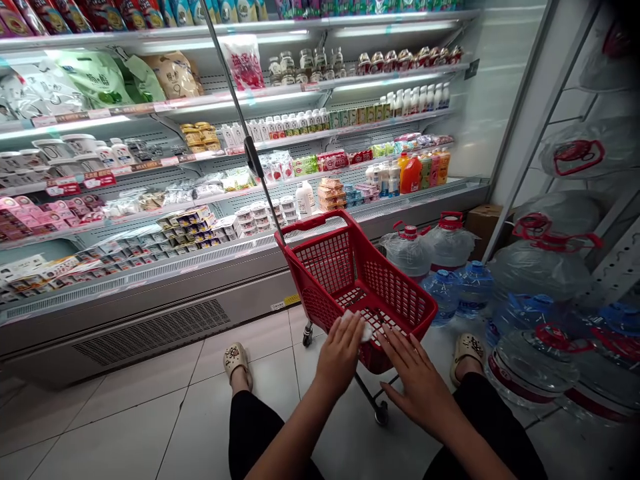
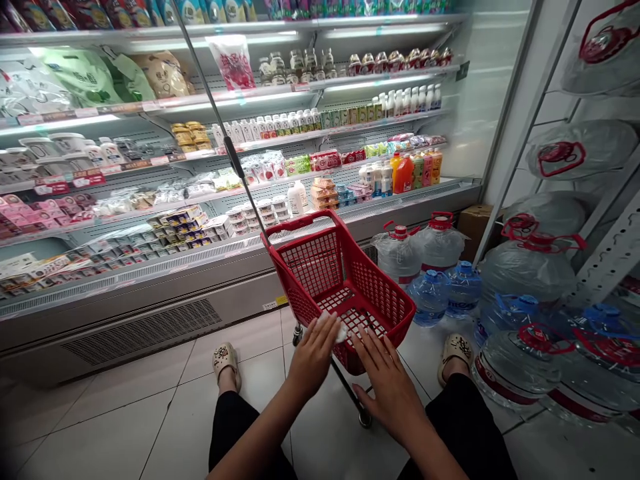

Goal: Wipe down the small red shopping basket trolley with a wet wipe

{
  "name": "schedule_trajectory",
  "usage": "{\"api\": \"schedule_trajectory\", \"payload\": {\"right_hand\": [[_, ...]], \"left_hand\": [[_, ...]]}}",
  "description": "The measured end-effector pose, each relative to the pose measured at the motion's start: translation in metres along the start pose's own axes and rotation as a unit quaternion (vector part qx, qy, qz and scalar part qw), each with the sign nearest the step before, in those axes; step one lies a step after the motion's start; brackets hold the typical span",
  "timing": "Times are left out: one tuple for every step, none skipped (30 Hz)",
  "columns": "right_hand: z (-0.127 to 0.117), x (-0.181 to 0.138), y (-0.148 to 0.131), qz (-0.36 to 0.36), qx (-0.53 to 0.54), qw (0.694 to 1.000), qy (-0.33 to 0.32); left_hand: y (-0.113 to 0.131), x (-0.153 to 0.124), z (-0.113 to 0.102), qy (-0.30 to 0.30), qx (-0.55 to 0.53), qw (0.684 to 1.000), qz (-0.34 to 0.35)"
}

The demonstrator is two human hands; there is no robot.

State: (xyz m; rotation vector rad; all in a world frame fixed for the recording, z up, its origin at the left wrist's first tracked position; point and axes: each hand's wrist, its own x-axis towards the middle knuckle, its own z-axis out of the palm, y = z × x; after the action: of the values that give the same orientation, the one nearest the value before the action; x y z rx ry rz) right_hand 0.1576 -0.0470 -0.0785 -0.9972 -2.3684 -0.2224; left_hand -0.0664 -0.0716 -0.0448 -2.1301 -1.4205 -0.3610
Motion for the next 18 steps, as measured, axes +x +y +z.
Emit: {"api": "schedule_trajectory", "payload": {"right_hand": [[0.000, -0.001, 0.006, 0.003, -0.003, 1.000, 0.000], [0.000, -0.001, 0.011, 0.007, -0.007, 1.000, 0.002], [0.001, -0.002, 0.015, 0.009, -0.012, 1.000, 0.007], [0.003, -0.003, 0.017, 0.010, -0.015, 1.000, 0.011], [0.005, -0.003, 0.018, 0.010, -0.018, 1.000, 0.013], [0.007, -0.004, 0.016, 0.012, -0.018, 1.000, 0.013], [0.008, -0.004, 0.013, 0.017, -0.018, 1.000, 0.011], [0.009, -0.004, 0.010, 0.024, -0.018, 1.000, 0.007], [0.010, -0.004, 0.006, 0.031, -0.017, 0.999, 0.003], [0.009, -0.004, 0.002, 0.032, -0.016, 0.999, 0.000], [0.008, -0.004, -0.001, 0.028, -0.015, 0.999, -0.003], [0.008, -0.004, -0.005, 0.023, -0.013, 1.000, -0.006], [0.007, -0.004, -0.008, 0.019, -0.011, 1.000, -0.007], [0.007, -0.003, -0.011, 0.016, -0.010, 1.000, -0.007], [0.007, -0.003, -0.014, 0.015, -0.009, 1.000, -0.004], [0.007, -0.002, -0.017, 0.013, -0.008, 1.000, 0.000], [0.008, -0.002, -0.020, 0.012, -0.008, 1.000, 0.005], [0.009, -0.001, -0.023, 0.009, -0.007, 1.000, 0.009]], "left_hand": [[-0.005, 0.000, 0.000, -0.002, 0.006, 1.000, -0.022], [-0.008, 0.000, 0.000, -0.004, 0.011, 0.999, -0.042], [-0.009, 0.000, 0.000, -0.006, 0.014, 0.998, -0.054], [-0.007, -0.001, 0.000, -0.007, 0.015, 0.998, -0.056], [-0.003, -0.003, 0.000, -0.008, 0.014, 0.999, -0.048], [0.001, -0.005, 0.000, -0.008, 0.011, 0.999, -0.031], [0.006, -0.008, -0.001, -0.008, 0.007, 1.000, -0.010], [0.011, -0.010, -0.003, -0.009, 0.003, 1.000, 0.010], [0.013, -0.012, -0.005, -0.009, -0.001, 1.000, 0.026], [0.014, -0.014, -0.006, -0.011, -0.003, 0.999, 0.034], [0.014, -0.015, -0.008, -0.013, -0.003, 0.999, 0.033], [0.012, -0.016, -0.009, -0.014, -0.002, 1.000, 0.023], [0.011, -0.018, -0.009, -0.013, 0.000, 1.000, 0.006], [0.011, -0.019, -0.009, -0.008, 0.004, 1.000, -0.016], [0.013, -0.020, -0.008, -0.002, 0.008, 0.999, -0.039], [0.015, -0.022, -0.007, 0.004, 0.011, 0.998, -0.056], [0.019, -0.025, -0.006, 0.009, 0.011, 0.998, -0.064], [0.022, -0.027, -0.005, 0.012, 0.010, 0.998, -0.062]]}}
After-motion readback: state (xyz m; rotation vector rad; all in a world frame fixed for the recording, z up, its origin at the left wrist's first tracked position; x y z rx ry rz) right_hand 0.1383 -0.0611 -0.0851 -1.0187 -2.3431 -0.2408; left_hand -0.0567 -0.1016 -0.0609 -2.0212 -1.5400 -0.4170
